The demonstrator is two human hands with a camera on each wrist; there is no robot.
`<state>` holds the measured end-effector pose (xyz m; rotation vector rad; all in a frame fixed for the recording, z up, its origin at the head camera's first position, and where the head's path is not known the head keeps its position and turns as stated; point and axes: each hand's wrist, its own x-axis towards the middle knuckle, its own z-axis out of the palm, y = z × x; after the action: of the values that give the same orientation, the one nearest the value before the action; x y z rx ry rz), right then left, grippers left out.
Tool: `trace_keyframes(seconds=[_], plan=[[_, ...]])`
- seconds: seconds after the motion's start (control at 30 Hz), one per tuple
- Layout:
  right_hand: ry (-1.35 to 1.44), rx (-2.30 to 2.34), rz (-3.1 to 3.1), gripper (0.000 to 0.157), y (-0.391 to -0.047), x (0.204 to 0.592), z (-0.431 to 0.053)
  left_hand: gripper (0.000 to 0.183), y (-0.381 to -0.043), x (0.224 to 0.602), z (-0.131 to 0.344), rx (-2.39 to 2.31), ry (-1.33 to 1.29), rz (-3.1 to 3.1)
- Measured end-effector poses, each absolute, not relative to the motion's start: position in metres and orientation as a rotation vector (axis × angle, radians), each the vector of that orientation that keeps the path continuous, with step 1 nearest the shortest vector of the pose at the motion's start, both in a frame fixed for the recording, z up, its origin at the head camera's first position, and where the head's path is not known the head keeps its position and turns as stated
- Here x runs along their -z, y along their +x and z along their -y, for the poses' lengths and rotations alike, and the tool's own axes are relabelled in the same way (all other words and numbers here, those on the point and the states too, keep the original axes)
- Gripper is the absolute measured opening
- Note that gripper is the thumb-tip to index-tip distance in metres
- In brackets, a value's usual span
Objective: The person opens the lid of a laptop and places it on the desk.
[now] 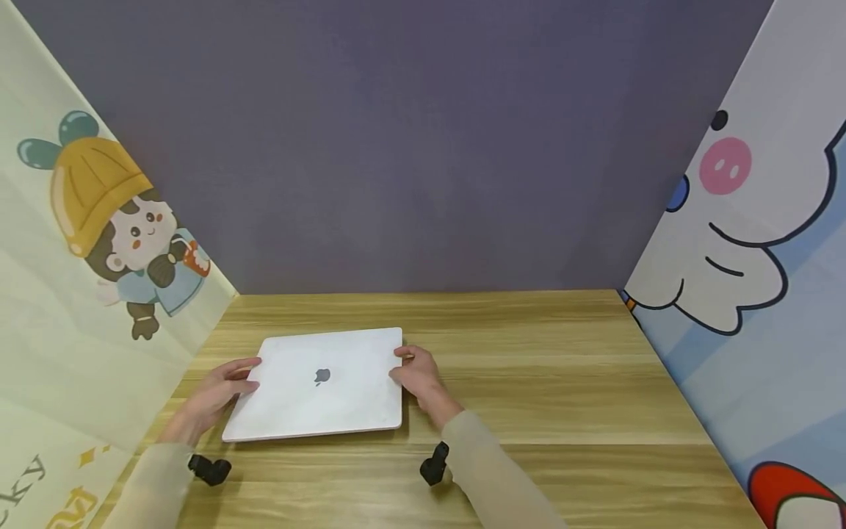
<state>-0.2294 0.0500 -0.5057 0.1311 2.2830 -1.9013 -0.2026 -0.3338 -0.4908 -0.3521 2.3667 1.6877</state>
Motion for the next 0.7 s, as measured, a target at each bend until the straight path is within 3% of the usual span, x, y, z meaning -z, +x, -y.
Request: trace_keyframes(seconds=[0.7], plan=[[0.127,1.779,-2.437,0.044,-0.223,0.505,-0.107,0.059,-0.204,0.487,0.285,-1.819,-0.158,-2.304]])
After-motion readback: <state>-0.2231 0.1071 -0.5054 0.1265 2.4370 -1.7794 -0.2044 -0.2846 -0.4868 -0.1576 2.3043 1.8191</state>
